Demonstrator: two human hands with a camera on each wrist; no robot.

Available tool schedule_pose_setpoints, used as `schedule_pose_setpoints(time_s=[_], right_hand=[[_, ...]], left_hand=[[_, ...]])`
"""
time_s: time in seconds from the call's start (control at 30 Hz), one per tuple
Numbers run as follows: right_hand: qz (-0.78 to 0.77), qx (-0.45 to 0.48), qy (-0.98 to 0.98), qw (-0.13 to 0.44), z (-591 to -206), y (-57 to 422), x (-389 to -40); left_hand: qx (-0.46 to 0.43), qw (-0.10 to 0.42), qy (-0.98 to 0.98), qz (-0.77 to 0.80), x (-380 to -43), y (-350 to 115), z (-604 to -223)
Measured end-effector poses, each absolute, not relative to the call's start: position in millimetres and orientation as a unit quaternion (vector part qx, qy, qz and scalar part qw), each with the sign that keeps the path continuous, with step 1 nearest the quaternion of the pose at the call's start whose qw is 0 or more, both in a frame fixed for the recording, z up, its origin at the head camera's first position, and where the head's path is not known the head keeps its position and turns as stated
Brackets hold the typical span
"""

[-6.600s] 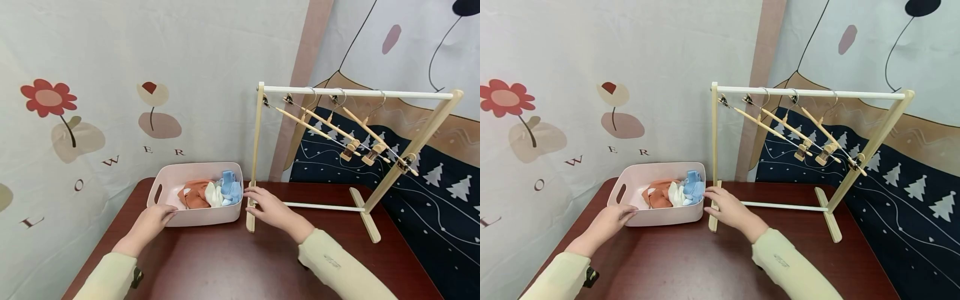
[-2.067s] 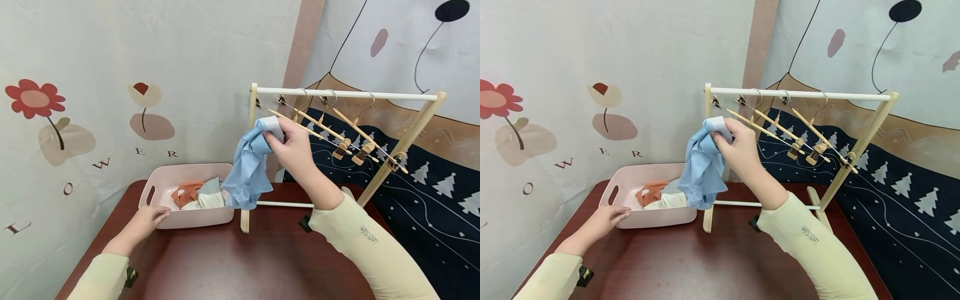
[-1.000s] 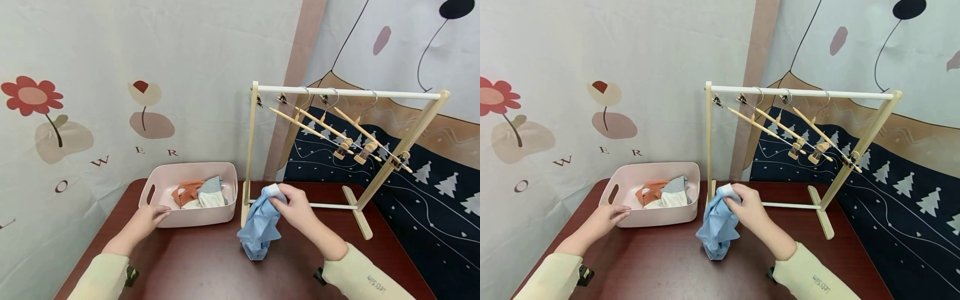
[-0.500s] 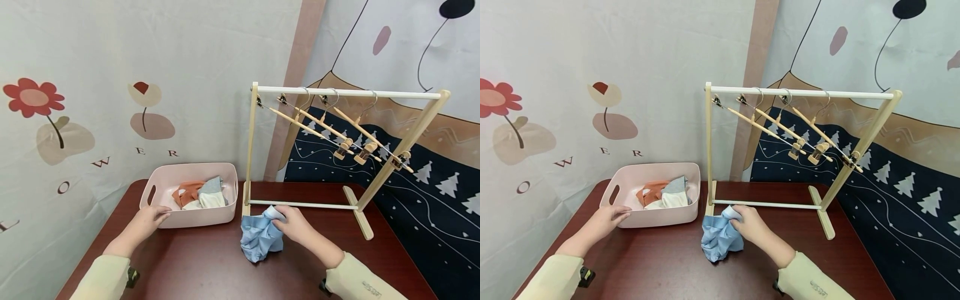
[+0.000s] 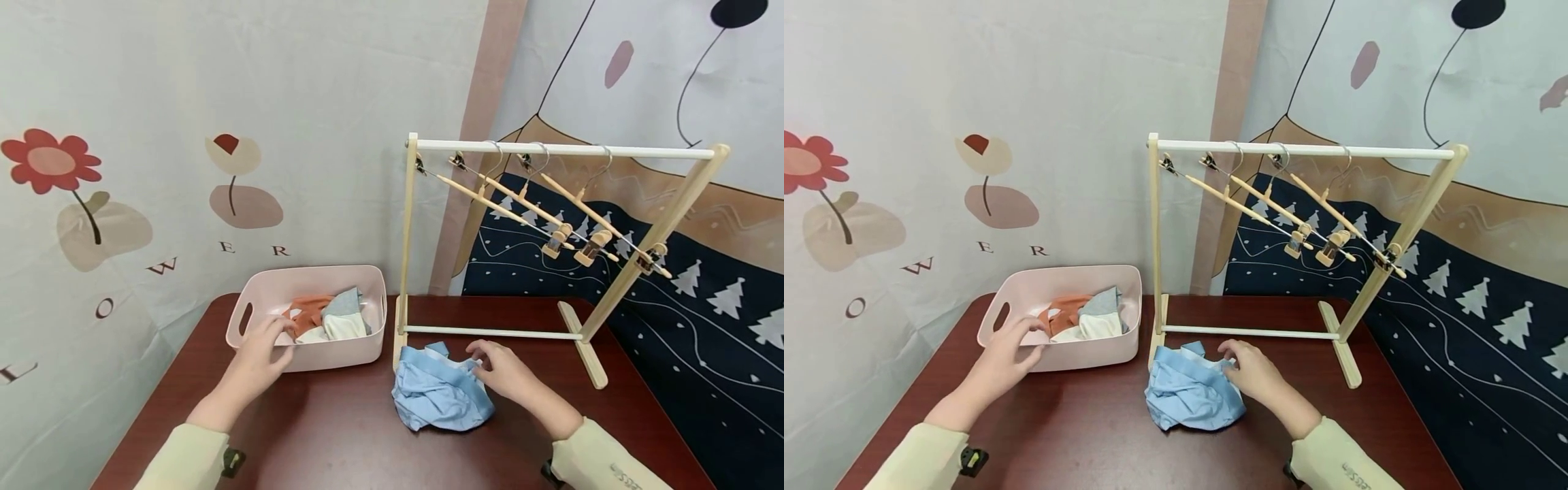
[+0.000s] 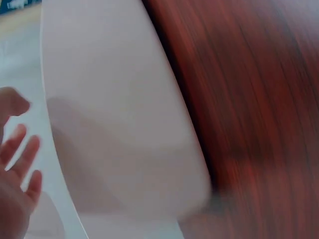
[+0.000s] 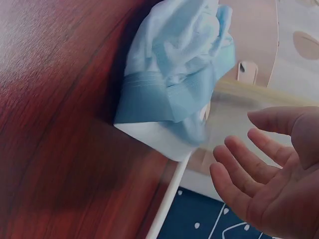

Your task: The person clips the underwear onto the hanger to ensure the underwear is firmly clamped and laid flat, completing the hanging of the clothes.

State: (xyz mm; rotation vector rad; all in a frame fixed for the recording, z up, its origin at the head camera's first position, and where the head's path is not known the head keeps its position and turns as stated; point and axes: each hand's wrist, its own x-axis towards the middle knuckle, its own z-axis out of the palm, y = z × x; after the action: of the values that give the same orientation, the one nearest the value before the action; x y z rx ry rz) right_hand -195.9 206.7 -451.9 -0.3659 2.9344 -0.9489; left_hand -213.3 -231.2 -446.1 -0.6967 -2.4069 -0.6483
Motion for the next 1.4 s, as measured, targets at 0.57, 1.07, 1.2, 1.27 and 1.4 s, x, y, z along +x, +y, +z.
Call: schedule_pose_setpoints(time_s=[0.57,1.07,1.2,1.27,1.4], right_hand=[[-0.257,-0.221,0.941,0.007,-495.7,211.4,-223.2],[-0.276,-0.263,0.923,0.045,-515.4,216.2,-230.9],[-0.255,-0.269,0.928,0.042,-514.2,221.8,-231.3],[-0.233,-0.261,0.936,0.045,-511.8,225.7,-229.8],[-0.184,-0.23,0.954,0.056,-507.4,236.4,-224.4]], left_hand=[[-0.397,0.115,-0.891,-0.188,-195.8,-65.0,-486.7],[-0.352,0.046,-0.929,-0.109,-206.8,-3.6,-509.6],[-0.367,0.078,-0.921,-0.108,-207.1,-6.7,-512.8],[-0.373,0.095,-0.915,-0.12,-207.6,-11.7,-512.5],[-0.364,0.134,-0.912,-0.134,-212.3,-30.0,-509.1]])
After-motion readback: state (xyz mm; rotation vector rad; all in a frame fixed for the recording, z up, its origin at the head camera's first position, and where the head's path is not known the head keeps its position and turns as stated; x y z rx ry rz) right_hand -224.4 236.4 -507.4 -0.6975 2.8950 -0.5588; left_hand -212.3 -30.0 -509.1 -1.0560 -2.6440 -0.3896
